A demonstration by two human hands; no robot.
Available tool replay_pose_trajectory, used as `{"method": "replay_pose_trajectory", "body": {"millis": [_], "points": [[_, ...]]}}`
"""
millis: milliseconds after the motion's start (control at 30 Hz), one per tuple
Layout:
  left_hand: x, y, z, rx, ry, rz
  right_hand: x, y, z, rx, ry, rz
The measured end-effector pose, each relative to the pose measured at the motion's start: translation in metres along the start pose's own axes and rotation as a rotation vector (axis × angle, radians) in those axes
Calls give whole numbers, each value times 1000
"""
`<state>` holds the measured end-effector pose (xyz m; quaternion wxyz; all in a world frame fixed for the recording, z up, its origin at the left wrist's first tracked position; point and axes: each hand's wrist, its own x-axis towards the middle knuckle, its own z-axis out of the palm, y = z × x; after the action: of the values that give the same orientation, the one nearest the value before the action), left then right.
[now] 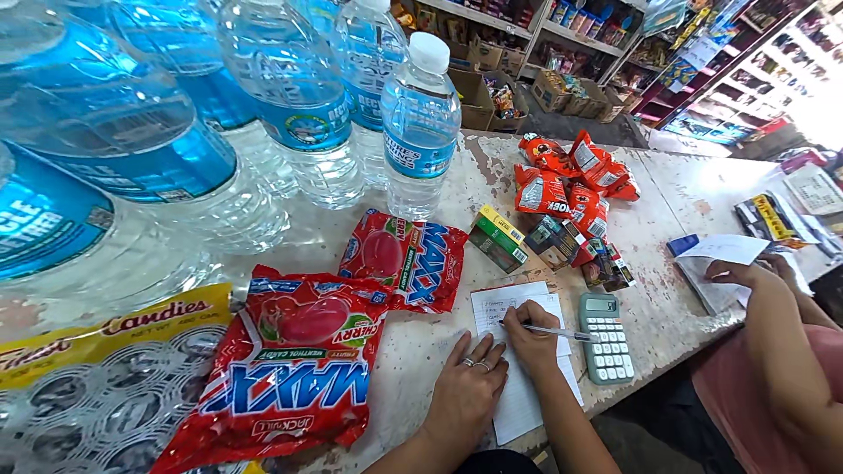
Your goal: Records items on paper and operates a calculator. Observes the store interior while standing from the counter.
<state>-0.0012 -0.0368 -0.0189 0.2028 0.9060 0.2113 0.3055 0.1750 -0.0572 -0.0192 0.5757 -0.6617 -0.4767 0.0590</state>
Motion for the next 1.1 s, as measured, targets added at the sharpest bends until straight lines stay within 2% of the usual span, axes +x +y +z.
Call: {"method": "replay_pose_trajectory", "body": {"millis": [500,1100], "points": [[0,1,1,-7,3,-14,-2,1,1,30,-26,-6],[0,0,-1,-13,7,-9,-2,0,2,30,25,3]]}}
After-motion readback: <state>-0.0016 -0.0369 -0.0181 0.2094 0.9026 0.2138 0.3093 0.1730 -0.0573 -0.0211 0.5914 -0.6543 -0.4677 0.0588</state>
